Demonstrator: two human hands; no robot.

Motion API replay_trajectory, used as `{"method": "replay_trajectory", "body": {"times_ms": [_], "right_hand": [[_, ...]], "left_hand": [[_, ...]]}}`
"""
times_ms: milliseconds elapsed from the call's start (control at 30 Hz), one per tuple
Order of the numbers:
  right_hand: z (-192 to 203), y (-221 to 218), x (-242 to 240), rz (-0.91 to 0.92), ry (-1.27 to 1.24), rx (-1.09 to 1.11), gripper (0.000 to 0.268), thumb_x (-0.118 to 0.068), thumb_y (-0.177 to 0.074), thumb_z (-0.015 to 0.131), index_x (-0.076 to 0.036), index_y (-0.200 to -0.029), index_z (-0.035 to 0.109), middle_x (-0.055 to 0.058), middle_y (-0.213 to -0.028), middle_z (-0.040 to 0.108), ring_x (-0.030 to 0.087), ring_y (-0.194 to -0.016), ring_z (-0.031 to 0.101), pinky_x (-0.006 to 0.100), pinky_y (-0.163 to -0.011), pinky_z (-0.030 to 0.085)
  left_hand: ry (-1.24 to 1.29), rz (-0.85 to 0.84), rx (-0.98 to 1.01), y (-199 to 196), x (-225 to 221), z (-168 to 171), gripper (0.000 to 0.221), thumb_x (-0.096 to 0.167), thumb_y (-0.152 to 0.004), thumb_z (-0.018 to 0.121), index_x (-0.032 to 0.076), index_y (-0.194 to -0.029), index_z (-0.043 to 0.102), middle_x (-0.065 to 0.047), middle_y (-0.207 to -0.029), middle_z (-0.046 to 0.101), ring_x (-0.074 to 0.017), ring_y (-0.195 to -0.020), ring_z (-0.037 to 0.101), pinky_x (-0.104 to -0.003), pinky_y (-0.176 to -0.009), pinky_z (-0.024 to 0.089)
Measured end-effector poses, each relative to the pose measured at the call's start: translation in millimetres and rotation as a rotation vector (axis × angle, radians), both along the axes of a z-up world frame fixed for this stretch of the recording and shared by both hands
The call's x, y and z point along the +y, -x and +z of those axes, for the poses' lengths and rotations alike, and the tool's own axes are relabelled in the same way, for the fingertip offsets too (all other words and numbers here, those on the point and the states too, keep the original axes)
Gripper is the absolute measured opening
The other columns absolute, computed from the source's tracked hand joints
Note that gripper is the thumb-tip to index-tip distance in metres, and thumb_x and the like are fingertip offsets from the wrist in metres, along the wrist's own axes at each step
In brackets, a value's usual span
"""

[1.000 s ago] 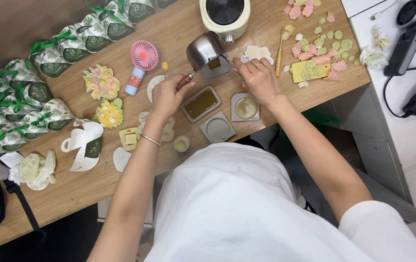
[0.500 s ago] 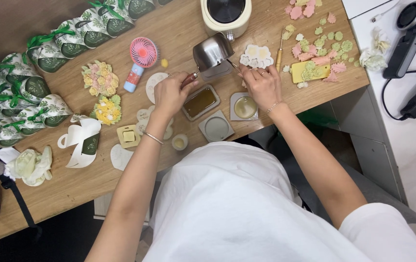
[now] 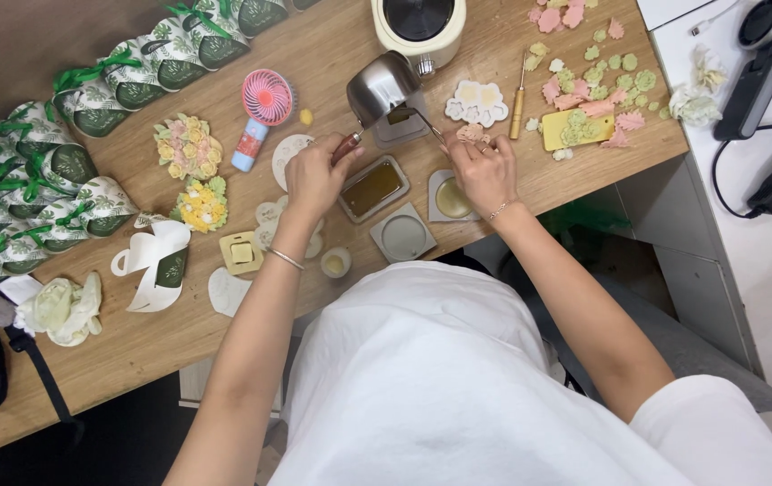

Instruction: Making handmade candles by pouring wax into molds, cleaning molds, and decorating finished products with ribbons.

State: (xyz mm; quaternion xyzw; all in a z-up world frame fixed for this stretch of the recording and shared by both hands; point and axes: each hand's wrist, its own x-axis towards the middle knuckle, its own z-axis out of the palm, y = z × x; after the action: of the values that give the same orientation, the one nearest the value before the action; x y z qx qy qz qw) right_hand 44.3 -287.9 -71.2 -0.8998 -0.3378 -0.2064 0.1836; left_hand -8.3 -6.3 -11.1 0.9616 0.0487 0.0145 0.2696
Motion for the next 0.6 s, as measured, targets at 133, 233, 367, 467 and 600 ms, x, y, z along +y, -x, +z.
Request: {"method": "replay_trajectory", "body": {"times_ms": [133, 233, 367, 467, 600], "right_hand": [[16, -3, 7, -0.028, -0.025, -0.005, 0.02, -0.02, -0.105, 0.072, -0.008, -0.121, 0.071, 0.003, -0.079, 0.074, 0.012, -0.065, 0.066, 0.031, -0.069, 0.042], [16, -2, 8, -0.037, -0.014, -0.026, 0.022, -0.019, -0.103, 0.072, -0.008, -0.121, 0.072, 0.002, -0.077, 0.074, 0.012, -0.064, 0.065, 0.031, -0.07, 0.044], [8, 6, 4, -0.018, 0.01, -0.01, 0.024, -0.017, -0.1, 0.072, -0.007, -0.121, 0.072, 0.002, -0.075, 0.072, 0.013, -0.066, 0.067, 0.031, -0.07, 0.043], [10, 9, 5, -0.021, -0.028, 0.008, 0.022, -0.016, -0.102, 0.073, -0.006, -0.121, 0.072, 0.003, -0.073, 0.071, 0.014, -0.067, 0.067, 0.032, -0.07, 0.042], [19, 8, 13, -0.035, -0.046, -0.014, 0.023, -0.015, -0.101, 0.073, -0.006, -0.122, 0.071, 0.003, -0.075, 0.071, 0.014, -0.067, 0.066, 0.032, -0.071, 0.043]], "left_hand": [[-0.003, 0.044, 0.081, -1, 0, -2, 0.029, 0.041, -0.093, 0.075, 0.012, -0.096, 0.074, -0.013, -0.078, 0.07, -0.036, -0.074, 0.067, -0.048, -0.063, 0.049], [0.02, 0.025, 0.061, 0, -4, 1, 0.03, 0.041, -0.093, 0.075, 0.011, -0.095, 0.072, -0.013, -0.081, 0.071, -0.0356, -0.075, 0.067, -0.047, -0.064, 0.05], [0.006, 0.063, 0.104, 0, -5, 4, 0.03, 0.041, -0.092, 0.075, 0.012, -0.096, 0.073, -0.014, -0.078, 0.07, -0.0356, -0.075, 0.067, -0.047, -0.064, 0.049], [0.039, 0.061, 0.036, 2, -3, 2, 0.03, 0.041, -0.093, 0.075, 0.011, -0.096, 0.073, -0.014, -0.08, 0.07, -0.0362, -0.075, 0.067, -0.047, -0.064, 0.049], [0.058, 0.1, 0.102, 5, -5, 8, 0.031, 0.042, -0.093, 0.074, 0.011, -0.097, 0.073, -0.014, -0.078, 0.069, -0.0359, -0.072, 0.066, -0.047, -0.062, 0.048]]}}
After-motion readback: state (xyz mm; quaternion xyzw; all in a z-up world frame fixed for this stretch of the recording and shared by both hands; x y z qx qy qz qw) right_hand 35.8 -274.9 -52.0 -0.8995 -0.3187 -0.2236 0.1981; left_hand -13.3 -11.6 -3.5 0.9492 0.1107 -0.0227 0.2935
